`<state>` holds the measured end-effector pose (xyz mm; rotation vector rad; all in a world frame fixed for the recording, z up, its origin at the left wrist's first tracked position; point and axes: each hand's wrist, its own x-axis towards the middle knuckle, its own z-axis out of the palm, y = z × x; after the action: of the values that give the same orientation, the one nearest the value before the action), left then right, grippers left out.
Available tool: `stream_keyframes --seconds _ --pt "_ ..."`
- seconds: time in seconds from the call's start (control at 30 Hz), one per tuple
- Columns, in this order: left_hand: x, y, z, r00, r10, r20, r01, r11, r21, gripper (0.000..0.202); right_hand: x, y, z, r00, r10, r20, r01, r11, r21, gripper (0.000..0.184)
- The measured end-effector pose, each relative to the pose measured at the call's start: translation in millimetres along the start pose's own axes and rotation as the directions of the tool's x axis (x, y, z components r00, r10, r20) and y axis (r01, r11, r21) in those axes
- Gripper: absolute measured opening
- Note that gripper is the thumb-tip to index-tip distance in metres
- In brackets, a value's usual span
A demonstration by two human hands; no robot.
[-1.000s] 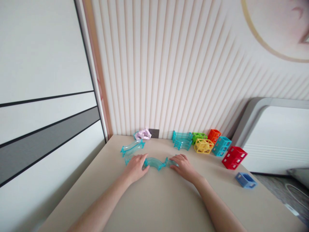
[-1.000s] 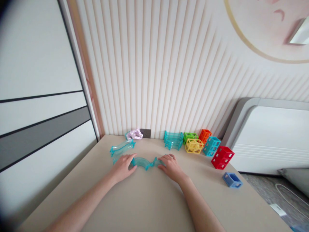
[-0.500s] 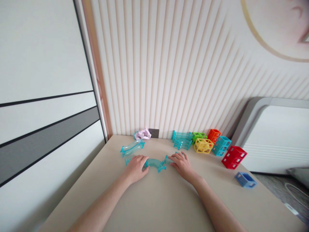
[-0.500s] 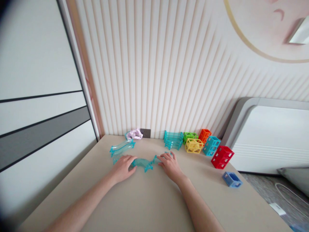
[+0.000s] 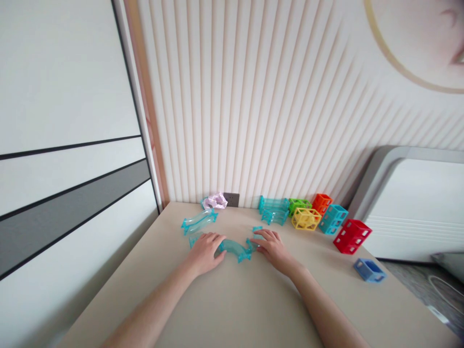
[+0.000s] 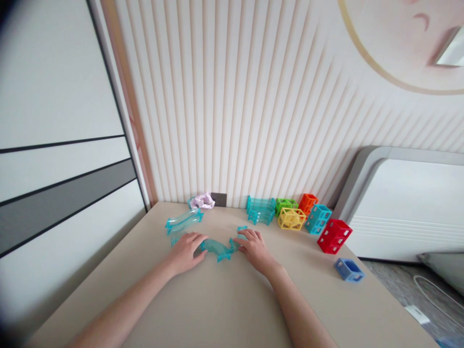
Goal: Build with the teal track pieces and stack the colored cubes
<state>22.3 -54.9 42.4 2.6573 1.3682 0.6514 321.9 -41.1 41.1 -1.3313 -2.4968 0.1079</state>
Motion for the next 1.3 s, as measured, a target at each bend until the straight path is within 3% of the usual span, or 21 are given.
stream_keyframes --seconds 0.37,0.77,1.07,1.3 --pt "0.0 -0.7 2.6 0.999 0.032 0.012 -0.031 0.998 -0.051 0.037 -2.7 -14.9 -1.6 1.0 -0.014 -0.022 0.015 0.999 0.038 0.049" --pt "-0.7 -6.3 10.4 1.0 0.012 0.004 -0.012 0.99 -0.143 0.04 0.1 -22.1 2.2 0.995 0.091 -0.028 -0.087 0.989 0.115 0.033" --pt "-1.1 -6.7 10.2 1.0 0.015 0.023 -0.012 0.992 -0.124 0.037 1.3 -18.4 5.3 0.995 0.091 -0.038 -0.083 0.981 0.174 0.031" --pt "-1.7 -1.7 4.3 0.996 0.062 0.068 -0.056 0.994 -0.088 0.035 5.3 -31.5 5.6 0.983 0.162 -0.081 -0.139 0.962 0.236 0.023"
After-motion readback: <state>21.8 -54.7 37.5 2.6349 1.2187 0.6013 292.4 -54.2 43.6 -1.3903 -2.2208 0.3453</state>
